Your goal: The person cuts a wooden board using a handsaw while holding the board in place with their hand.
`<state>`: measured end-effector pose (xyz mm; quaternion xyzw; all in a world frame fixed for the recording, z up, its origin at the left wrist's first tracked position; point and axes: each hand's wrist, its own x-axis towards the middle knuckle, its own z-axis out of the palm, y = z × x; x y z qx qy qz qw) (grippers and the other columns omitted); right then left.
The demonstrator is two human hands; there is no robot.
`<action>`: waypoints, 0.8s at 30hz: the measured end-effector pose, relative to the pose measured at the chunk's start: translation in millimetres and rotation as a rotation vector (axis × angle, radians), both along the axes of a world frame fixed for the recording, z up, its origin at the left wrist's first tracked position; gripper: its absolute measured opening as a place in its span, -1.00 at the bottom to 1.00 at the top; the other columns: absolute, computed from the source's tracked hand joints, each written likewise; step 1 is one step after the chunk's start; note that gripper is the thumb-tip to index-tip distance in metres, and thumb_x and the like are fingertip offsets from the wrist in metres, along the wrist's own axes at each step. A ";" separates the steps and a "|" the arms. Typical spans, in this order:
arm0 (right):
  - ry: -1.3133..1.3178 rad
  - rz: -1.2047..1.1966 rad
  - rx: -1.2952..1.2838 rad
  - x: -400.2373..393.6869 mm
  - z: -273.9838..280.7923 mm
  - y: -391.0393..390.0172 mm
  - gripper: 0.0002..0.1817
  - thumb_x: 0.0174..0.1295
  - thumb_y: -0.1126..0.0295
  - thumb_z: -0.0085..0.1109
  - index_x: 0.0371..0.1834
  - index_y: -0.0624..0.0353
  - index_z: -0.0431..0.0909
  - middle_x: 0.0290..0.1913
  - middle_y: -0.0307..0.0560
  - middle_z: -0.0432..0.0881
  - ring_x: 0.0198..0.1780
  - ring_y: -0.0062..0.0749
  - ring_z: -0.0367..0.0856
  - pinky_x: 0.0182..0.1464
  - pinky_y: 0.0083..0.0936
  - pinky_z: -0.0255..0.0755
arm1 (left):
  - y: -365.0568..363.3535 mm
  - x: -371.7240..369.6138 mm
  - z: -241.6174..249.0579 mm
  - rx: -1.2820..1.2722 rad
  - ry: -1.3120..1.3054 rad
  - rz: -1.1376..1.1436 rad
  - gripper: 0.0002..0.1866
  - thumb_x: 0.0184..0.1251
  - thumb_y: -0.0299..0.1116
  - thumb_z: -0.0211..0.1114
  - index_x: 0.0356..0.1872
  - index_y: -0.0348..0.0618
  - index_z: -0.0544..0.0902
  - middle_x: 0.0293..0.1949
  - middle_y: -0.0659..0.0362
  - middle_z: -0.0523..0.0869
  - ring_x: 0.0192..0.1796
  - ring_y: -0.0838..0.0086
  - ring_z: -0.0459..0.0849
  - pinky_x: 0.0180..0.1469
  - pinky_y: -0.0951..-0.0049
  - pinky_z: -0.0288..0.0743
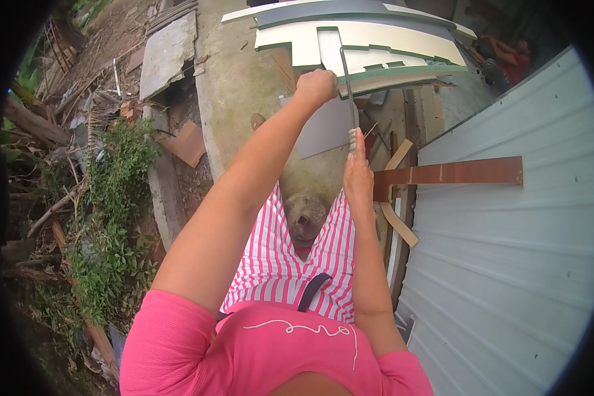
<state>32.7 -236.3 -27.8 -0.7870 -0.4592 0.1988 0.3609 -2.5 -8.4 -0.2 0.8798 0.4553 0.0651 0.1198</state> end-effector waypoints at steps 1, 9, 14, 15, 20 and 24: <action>-0.006 0.005 0.019 -0.1 -0.8 0.2 -0.37 0.39 0.35 -0.21 0.47 -0.32 -0.17 0.00 0.32 0.54 -0.16 0.30 0.57 -0.17 0.03 0.40 | 0.5 0.2 -0.8 0.000 0.001 -0.001 -0.76 0.02 -0.35 0.23 -0.26 -0.17 0.68 -0.24 -0.03 0.72 -0.15 0.16 0.71 -0.14 0.26 0.60; -0.005 -0.001 0.010 1.2 -5.3 1.1 -0.36 0.39 0.35 -0.21 0.48 -0.33 -0.18 -0.03 0.35 0.55 -0.13 0.28 0.57 -0.12 -0.01 0.41 | 2.9 1.3 -5.2 0.016 -0.012 -0.002 -0.78 0.01 -0.36 0.20 -0.30 -0.16 0.69 -0.26 -0.04 0.72 -0.18 0.15 0.72 -0.15 0.25 0.60; -0.005 -0.009 0.012 0.0 -3.6 0.6 -0.36 0.40 0.35 -0.21 0.48 -0.35 -0.18 -0.03 0.35 0.55 -0.10 0.27 0.56 -0.11 -0.01 0.40 | 1.4 1.1 -4.2 0.014 -0.011 0.013 -0.78 0.01 -0.35 0.22 -0.30 -0.15 0.69 -0.26 -0.03 0.72 -0.17 0.16 0.72 -0.16 0.25 0.60; -0.004 -0.009 0.012 -0.1 -3.4 0.7 -0.36 0.40 0.35 -0.21 0.48 -0.35 -0.18 -0.03 0.35 0.55 -0.10 0.27 0.56 -0.11 -0.01 0.40 | 1.1 1.0 -4.1 0.016 -0.019 0.017 -0.78 0.00 -0.34 0.23 -0.31 -0.14 0.69 -0.26 -0.02 0.72 -0.17 0.16 0.72 -0.16 0.25 0.61; -0.002 -0.015 0.011 -0.6 -3.9 0.9 -0.36 0.39 0.36 -0.20 0.48 -0.34 -0.17 -0.03 0.37 0.55 -0.10 0.28 0.56 -0.11 -0.01 0.40 | 1.7 1.3 -5.4 0.016 -0.015 0.015 -0.78 0.00 -0.32 0.26 -0.31 -0.13 0.70 -0.25 -0.01 0.73 -0.17 0.17 0.72 -0.16 0.25 0.61; 0.001 -0.019 0.017 -0.5 -3.7 1.7 -0.36 0.38 0.36 -0.19 0.48 -0.33 -0.16 -0.07 0.37 0.56 -0.12 0.28 0.56 -0.12 0.00 0.39 | 3.5 2.4 -6.4 -0.002 -0.003 0.023 -0.77 0.00 -0.31 0.26 -0.29 -0.13 0.70 -0.25 -0.01 0.73 -0.17 0.17 0.72 -0.15 0.25 0.61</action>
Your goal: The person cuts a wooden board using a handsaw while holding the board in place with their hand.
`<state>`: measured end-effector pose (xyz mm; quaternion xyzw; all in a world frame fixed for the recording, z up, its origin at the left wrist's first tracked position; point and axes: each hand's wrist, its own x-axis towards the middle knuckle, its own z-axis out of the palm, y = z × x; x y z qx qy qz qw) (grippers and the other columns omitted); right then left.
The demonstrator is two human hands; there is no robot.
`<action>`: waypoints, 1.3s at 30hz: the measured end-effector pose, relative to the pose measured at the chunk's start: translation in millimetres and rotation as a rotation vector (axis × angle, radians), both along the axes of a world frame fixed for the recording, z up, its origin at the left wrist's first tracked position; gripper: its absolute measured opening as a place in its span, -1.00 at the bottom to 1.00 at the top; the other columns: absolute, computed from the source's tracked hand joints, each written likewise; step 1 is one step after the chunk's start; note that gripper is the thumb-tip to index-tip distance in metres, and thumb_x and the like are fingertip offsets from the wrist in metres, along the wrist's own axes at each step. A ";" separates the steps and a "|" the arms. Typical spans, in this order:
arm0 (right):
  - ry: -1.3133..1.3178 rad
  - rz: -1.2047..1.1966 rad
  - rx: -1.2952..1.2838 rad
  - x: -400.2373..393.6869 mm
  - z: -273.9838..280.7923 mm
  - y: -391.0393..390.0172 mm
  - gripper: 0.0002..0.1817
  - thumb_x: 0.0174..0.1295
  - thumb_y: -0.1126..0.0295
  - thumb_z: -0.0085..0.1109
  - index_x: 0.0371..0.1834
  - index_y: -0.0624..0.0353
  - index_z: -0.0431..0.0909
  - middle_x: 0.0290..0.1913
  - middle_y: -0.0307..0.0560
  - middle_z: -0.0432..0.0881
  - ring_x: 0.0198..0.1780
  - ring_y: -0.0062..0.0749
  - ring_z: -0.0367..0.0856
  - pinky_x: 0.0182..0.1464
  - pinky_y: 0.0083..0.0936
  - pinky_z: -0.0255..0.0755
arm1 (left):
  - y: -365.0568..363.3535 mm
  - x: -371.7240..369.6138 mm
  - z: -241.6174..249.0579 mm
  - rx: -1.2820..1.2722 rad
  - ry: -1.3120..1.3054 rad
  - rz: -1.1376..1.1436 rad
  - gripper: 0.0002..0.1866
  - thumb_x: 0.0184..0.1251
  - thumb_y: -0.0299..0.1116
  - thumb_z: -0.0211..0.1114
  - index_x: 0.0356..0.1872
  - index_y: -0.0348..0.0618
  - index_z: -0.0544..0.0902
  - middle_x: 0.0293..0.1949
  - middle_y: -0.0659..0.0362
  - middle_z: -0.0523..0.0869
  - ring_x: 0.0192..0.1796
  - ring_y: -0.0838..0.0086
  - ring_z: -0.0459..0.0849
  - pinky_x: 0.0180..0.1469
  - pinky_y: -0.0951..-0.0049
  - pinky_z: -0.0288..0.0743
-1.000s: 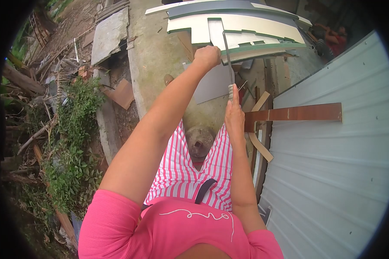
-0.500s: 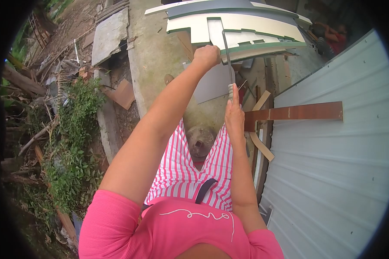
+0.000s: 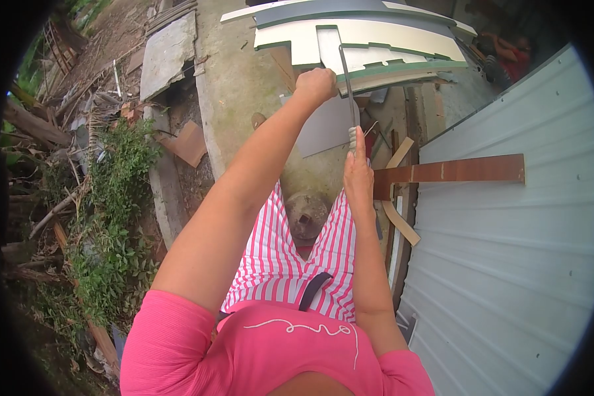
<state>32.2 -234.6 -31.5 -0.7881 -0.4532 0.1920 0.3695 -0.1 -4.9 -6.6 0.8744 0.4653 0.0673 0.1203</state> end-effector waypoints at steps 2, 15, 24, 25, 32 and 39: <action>-0.016 0.004 0.011 0.1 -0.2 -0.3 -0.35 0.37 0.37 -0.18 0.48 -0.32 -0.17 -0.11 0.37 0.57 -0.16 0.29 0.56 -0.14 0.01 0.39 | -0.9 0.2 0.5 -0.004 -0.006 0.007 -0.77 0.00 -0.32 0.25 -0.30 -0.13 0.70 -0.25 -0.01 0.73 -0.17 0.17 0.72 -0.15 0.25 0.61; 0.052 0.000 -0.030 11.8 7.3 1.0 -0.35 0.36 0.36 -0.18 0.47 -0.33 -0.14 -0.20 0.39 0.59 -0.22 0.29 0.58 -0.20 0.02 0.37 | -0.9 -1.8 11.5 -0.039 0.054 -0.024 -0.75 -0.01 -0.31 0.30 -0.27 -0.12 0.69 -0.23 0.01 0.72 -0.15 0.18 0.71 -0.12 0.26 0.60; -0.044 0.033 0.030 11.3 20.5 13.1 -0.36 0.36 0.38 -0.17 0.47 -0.29 -0.13 -0.17 0.36 0.59 -0.12 0.28 0.57 -0.14 0.01 0.37 | 0.5 -1.2 8.2 -0.008 0.041 -0.015 -0.74 -0.01 -0.29 0.31 -0.28 -0.16 0.68 -0.22 0.00 0.72 -0.15 0.17 0.71 -0.13 0.25 0.60; -0.014 0.034 -0.016 12.0 27.7 20.4 -0.36 0.36 0.38 -0.17 0.47 -0.27 -0.13 -0.18 0.36 0.60 -0.12 0.28 0.57 -0.13 0.01 0.38 | -0.1 -1.5 8.8 -0.005 0.045 -0.013 -0.74 -0.01 -0.29 0.31 -0.28 -0.16 0.68 -0.22 0.00 0.72 -0.15 0.17 0.71 -0.13 0.25 0.60; -0.035 0.064 -0.032 21.6 32.8 59.9 -0.37 0.36 0.34 -0.21 0.48 -0.25 -0.13 -0.19 0.43 0.58 -0.20 0.31 0.57 -0.15 0.00 0.39 | -0.3 -1.1 8.9 -0.006 0.041 -0.004 -0.73 -0.02 -0.28 0.32 -0.26 -0.14 0.69 -0.21 0.00 0.72 -0.14 0.18 0.71 -0.12 0.26 0.60; -0.058 0.031 -0.004 10.1 18.3 25.5 -0.35 0.36 0.40 -0.17 0.48 -0.24 -0.14 -0.17 0.36 0.59 -0.17 0.26 0.58 -0.16 0.01 0.37 | -1.0 -1.5 10.5 -0.015 0.035 -0.010 -0.72 -0.02 -0.29 0.31 -0.24 -0.13 0.68 -0.20 0.03 0.73 -0.12 0.20 0.71 -0.11 0.28 0.60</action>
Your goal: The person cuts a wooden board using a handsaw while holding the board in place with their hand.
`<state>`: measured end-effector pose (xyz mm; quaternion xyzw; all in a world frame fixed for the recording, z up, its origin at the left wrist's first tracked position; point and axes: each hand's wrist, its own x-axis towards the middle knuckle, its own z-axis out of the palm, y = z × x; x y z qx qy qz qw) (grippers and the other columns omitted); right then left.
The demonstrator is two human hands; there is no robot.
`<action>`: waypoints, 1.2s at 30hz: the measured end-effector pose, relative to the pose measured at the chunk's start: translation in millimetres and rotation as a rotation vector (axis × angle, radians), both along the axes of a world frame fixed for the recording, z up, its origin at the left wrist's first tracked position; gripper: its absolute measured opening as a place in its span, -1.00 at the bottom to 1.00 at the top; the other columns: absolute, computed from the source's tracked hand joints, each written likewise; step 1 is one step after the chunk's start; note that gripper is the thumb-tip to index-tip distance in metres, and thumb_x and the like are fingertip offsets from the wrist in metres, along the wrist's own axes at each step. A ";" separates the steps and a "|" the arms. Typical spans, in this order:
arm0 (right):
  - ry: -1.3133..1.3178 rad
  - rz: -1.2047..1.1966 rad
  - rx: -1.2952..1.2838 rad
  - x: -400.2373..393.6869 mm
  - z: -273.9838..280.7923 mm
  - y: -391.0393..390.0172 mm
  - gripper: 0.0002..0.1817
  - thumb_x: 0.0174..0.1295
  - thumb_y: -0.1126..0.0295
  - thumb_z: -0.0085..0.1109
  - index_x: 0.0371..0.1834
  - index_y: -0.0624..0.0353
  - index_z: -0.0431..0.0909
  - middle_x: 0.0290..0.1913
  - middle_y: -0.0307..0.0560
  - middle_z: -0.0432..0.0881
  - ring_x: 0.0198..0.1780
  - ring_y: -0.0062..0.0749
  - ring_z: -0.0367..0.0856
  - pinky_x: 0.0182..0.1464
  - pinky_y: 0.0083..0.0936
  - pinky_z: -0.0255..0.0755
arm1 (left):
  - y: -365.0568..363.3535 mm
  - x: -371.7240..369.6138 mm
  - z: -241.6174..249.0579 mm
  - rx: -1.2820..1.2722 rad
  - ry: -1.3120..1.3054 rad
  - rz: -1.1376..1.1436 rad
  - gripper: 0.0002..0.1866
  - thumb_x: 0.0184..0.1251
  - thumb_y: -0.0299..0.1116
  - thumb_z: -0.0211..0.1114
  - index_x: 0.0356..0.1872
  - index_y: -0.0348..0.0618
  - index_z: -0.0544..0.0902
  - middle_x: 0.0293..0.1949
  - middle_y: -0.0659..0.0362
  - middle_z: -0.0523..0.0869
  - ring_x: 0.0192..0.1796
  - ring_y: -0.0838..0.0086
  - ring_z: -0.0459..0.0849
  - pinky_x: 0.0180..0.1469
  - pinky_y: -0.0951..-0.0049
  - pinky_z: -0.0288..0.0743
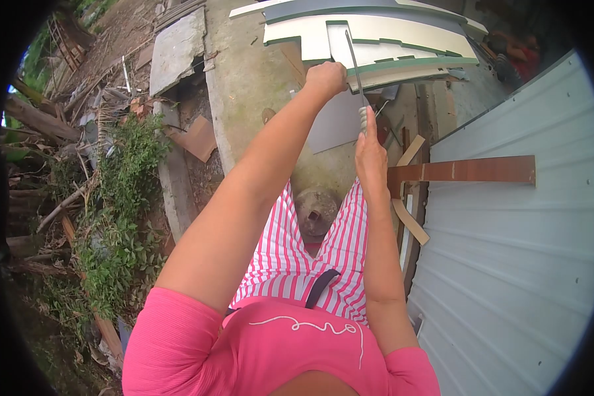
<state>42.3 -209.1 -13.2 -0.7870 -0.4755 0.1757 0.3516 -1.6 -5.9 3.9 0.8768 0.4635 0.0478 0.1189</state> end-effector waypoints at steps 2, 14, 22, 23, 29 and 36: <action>0.044 -0.015 -0.066 -8.6 4.6 -21.3 -0.35 0.36 0.40 -0.17 0.48 -0.24 -0.15 -0.13 0.35 0.59 -0.16 0.27 0.58 -0.16 0.00 0.37 | 2.0 1.1 -0.7 -0.003 0.002 0.003 -0.73 -0.02 -0.30 0.31 -0.24 -0.13 0.68 -0.21 0.03 0.73 -0.12 0.20 0.71 -0.11 0.27 0.60; -0.008 -0.018 -0.070 -7.2 8.9 -30.7 -0.36 0.36 0.40 -0.17 0.47 -0.23 -0.10 -0.11 0.35 0.58 -0.14 0.27 0.57 -0.16 -0.01 0.39 | 3.4 -2.0 -1.2 -0.024 0.013 -0.032 -0.71 -0.02 -0.26 0.33 -0.25 -0.15 0.67 -0.22 0.02 0.72 -0.15 0.20 0.71 -0.13 0.27 0.60; -0.075 0.029 -0.017 10.6 18.5 40.5 -0.37 0.36 0.39 -0.17 0.47 -0.24 -0.09 -0.22 0.37 0.60 -0.19 0.23 0.60 -0.12 0.01 0.38 | 2.2 -1.3 1.5 -0.020 0.015 -0.033 -0.69 -0.01 -0.23 0.34 -0.23 -0.14 0.67 -0.20 0.03 0.72 -0.12 0.21 0.71 -0.11 0.27 0.60; -0.055 0.021 -0.049 9.1 19.8 39.7 -0.37 0.36 0.39 -0.17 0.47 -0.24 -0.09 -0.22 0.37 0.60 -0.18 0.24 0.59 -0.11 0.01 0.38 | 1.5 -0.3 3.2 -0.034 0.020 -0.002 -0.69 -0.01 -0.24 0.33 -0.22 -0.15 0.67 -0.18 0.03 0.72 -0.11 0.22 0.70 -0.10 0.28 0.60; 0.005 -0.016 -0.080 -3.9 5.7 -5.7 -0.36 0.36 0.41 -0.17 0.47 -0.25 -0.11 -0.16 0.38 0.58 -0.14 0.29 0.57 -0.09 0.01 0.38 | 0.8 0.1 3.1 -0.047 0.017 -0.005 -0.70 0.00 -0.28 0.31 -0.21 -0.16 0.67 -0.17 0.01 0.72 -0.10 0.21 0.71 -0.09 0.28 0.60; 0.051 -0.046 -0.104 -17.9 -19.5 -66.8 -0.33 0.35 0.42 -0.16 0.47 -0.30 -0.14 -0.04 0.34 0.56 -0.12 0.28 0.57 -0.15 0.00 0.41 | 0.4 0.4 0.9 -0.017 0.003 0.005 -0.72 -0.01 -0.30 0.31 -0.25 -0.18 0.68 -0.20 -0.01 0.72 -0.12 0.19 0.71 -0.11 0.25 0.60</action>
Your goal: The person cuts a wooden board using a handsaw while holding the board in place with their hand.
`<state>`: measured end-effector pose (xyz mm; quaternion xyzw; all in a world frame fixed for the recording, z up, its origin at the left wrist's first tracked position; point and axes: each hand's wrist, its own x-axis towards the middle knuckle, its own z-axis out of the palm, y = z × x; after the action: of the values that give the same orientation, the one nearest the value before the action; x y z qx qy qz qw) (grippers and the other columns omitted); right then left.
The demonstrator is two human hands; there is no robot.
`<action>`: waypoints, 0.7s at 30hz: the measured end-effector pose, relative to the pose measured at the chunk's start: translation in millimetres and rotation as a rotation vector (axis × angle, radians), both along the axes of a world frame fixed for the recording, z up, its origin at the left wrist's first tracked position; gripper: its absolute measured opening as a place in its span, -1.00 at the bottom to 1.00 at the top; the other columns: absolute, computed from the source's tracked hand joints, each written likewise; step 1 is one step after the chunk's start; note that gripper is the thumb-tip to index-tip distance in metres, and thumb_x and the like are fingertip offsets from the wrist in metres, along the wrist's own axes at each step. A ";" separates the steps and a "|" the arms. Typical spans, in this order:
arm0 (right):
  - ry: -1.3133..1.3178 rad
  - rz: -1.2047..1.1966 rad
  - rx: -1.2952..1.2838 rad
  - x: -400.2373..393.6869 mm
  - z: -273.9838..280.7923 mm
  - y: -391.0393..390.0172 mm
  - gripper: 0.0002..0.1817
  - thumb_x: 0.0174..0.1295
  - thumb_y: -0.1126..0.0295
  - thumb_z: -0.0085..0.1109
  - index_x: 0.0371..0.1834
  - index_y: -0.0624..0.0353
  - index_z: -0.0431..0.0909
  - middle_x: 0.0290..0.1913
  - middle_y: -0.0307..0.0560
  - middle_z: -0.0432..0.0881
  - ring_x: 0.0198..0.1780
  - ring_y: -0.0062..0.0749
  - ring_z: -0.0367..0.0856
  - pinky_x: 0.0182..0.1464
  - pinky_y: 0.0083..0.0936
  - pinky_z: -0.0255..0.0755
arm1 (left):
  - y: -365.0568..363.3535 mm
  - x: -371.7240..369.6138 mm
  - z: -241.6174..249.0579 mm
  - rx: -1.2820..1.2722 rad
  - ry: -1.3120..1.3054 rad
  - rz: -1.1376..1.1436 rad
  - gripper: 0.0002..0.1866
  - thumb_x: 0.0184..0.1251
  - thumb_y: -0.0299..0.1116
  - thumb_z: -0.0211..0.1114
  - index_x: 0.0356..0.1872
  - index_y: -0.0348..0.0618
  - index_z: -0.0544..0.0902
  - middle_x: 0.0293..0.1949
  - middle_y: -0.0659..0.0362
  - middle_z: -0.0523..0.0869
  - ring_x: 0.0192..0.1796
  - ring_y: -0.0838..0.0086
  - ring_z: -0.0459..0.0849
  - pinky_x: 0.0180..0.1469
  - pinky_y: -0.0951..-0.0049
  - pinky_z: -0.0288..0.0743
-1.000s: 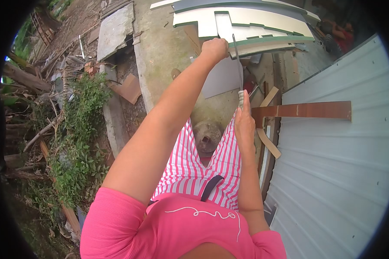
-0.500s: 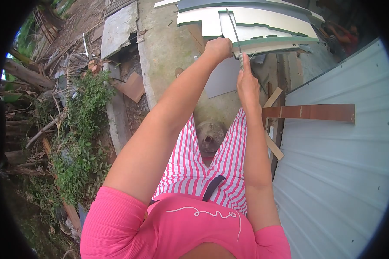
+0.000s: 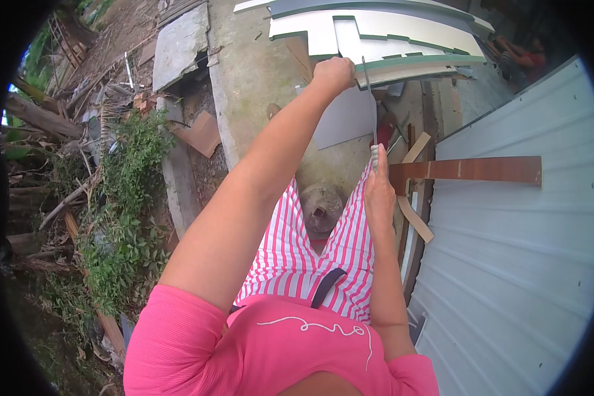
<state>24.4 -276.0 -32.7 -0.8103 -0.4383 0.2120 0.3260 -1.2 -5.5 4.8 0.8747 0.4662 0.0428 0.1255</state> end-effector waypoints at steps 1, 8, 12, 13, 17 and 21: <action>-0.001 0.000 0.001 0.4 0.8 -0.4 -0.33 0.35 0.42 -0.16 0.47 -0.30 -0.14 -0.04 0.34 0.56 -0.12 0.28 0.57 -0.15 0.00 0.41 | -0.6 -0.1 -0.3 0.001 -0.001 0.000 -0.72 -0.01 -0.30 0.31 -0.25 -0.18 0.68 -0.20 -0.01 0.72 -0.12 0.19 0.71 -0.11 0.25 0.60; -0.065 0.038 0.035 15.7 21.5 39.7 -0.34 0.36 0.40 -0.16 0.47 -0.32 -0.13 -0.12 0.34 0.59 -0.15 0.25 0.59 -0.15 -0.01 0.39 | 1.2 -1.3 -1.3 0.008 0.012 -0.027 -0.68 -0.01 -0.26 0.34 -0.21 -0.15 0.66 -0.21 0.01 0.72 -0.14 0.20 0.71 -0.12 0.27 0.60; -0.112 0.077 0.054 29.1 31.2 87.1 -0.35 0.36 0.40 -0.17 0.48 -0.28 -0.12 -0.25 0.31 0.61 -0.19 0.20 0.61 -0.14 -0.03 0.39 | 2.5 -0.1 -4.2 0.026 0.014 -0.019 -0.68 -0.01 -0.23 0.35 -0.21 -0.14 0.67 -0.22 0.03 0.73 -0.14 0.22 0.71 -0.12 0.27 0.60; -0.110 0.078 0.056 30.3 33.8 94.2 -0.35 0.36 0.40 -0.17 0.48 -0.28 -0.12 -0.25 0.31 0.61 -0.19 0.20 0.61 -0.14 -0.03 0.39 | 2.2 -0.9 -2.4 0.028 0.015 -0.017 -0.68 -0.01 -0.23 0.35 -0.21 -0.14 0.67 -0.22 0.03 0.73 -0.14 0.22 0.71 -0.12 0.27 0.60; -0.054 0.088 0.043 28.4 34.2 99.8 -0.37 0.37 0.36 -0.20 0.49 -0.26 -0.13 -0.18 0.39 0.59 -0.13 0.26 0.59 -0.12 -0.01 0.39 | 0.6 0.0 0.4 -0.006 0.013 -0.007 -0.70 0.00 -0.25 0.33 -0.22 -0.14 0.68 -0.19 0.03 0.72 -0.11 0.22 0.71 -0.11 0.28 0.60; -0.075 0.062 0.105 20.2 24.9 79.1 -0.35 0.36 0.41 -0.16 0.47 -0.24 -0.12 -0.23 0.34 0.60 -0.18 0.22 0.60 -0.15 -0.01 0.39 | -0.6 0.5 0.6 -0.005 0.023 0.004 -0.71 0.01 -0.26 0.31 -0.23 -0.14 0.68 -0.19 0.03 0.72 -0.11 0.22 0.71 -0.11 0.28 0.60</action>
<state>44.6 -196.8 -7.9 -0.7856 -0.4858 0.1681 0.3445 -0.7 -6.1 5.4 0.8738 0.4696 0.0321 0.1221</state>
